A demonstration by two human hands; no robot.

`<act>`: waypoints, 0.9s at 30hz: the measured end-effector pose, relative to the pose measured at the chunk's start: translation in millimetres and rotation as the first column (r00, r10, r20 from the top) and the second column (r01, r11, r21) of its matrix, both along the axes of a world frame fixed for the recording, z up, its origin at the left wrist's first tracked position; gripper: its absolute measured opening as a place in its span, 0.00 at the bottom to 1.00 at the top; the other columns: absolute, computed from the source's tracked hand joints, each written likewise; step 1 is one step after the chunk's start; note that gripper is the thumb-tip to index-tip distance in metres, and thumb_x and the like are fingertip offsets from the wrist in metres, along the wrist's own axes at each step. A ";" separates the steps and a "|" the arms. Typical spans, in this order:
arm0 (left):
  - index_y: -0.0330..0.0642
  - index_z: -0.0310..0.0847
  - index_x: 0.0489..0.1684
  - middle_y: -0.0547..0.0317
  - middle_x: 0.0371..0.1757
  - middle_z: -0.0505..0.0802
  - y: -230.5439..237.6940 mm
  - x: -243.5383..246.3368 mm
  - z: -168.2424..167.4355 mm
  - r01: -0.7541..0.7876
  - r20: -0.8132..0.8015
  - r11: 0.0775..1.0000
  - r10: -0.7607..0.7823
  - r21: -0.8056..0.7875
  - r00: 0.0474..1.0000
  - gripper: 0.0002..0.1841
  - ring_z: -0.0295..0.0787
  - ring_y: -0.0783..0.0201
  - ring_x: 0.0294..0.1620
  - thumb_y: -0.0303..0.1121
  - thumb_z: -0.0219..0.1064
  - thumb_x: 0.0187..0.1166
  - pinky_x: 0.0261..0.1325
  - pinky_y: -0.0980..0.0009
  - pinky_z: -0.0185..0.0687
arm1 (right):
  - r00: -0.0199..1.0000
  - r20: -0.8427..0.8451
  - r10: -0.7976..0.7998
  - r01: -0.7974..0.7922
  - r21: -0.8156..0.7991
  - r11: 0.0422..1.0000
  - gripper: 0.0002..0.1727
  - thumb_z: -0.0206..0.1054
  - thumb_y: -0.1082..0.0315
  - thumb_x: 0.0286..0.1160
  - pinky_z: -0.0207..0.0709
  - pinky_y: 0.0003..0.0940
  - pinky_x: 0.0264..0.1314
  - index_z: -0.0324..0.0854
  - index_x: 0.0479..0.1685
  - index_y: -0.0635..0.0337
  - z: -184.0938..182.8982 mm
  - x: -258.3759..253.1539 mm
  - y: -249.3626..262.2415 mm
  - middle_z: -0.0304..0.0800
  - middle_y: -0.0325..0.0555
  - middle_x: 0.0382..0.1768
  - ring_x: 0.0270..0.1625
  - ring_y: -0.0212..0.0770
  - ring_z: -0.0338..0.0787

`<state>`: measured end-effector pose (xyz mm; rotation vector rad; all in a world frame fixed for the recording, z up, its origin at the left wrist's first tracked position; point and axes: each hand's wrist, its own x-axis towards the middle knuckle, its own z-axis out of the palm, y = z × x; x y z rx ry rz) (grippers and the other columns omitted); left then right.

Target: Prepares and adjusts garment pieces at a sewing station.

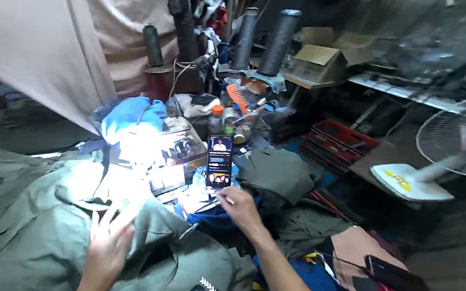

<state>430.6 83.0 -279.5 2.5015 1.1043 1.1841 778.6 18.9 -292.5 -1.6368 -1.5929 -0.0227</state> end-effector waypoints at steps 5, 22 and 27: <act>0.37 0.95 0.51 0.46 0.59 0.96 -60.0 -24.1 -47.3 0.207 0.014 0.942 -0.211 -0.264 0.977 0.15 0.85 0.46 0.74 0.37 0.63 0.87 0.85 0.42 0.62 | 0.908 0.277 -0.316 0.334 -0.021 0.942 0.04 0.75 0.78 0.68 0.84 0.62 0.52 0.91 0.38 0.69 -12.8 88.6 -5.8 0.91 0.64 0.46 0.52 0.66 0.91; 0.39 0.95 0.50 0.52 0.54 0.98 -60.3 8.7 -29.3 0.320 0.090 0.912 -0.307 -0.256 0.947 0.11 0.89 0.56 0.70 0.34 0.68 0.84 0.82 0.57 0.73 | 0.937 -0.350 -0.003 0.083 0.213 0.974 0.03 0.66 0.70 0.73 0.84 0.29 0.64 0.83 0.40 0.58 40.6 127.3 -48.8 0.94 0.37 0.52 0.57 0.28 0.91; 0.46 0.87 0.69 0.55 0.72 0.90 -55.6 59.4 -8.7 0.483 0.204 0.863 -0.451 -0.149 0.869 0.23 0.78 0.61 0.81 0.45 0.73 0.79 0.83 0.64 0.75 | 0.645 -0.516 0.563 -0.530 0.229 0.817 0.09 0.65 0.56 0.83 0.89 0.39 0.63 0.87 0.48 0.48 70.2 19.5 -70.0 0.97 0.40 0.53 0.58 0.39 0.95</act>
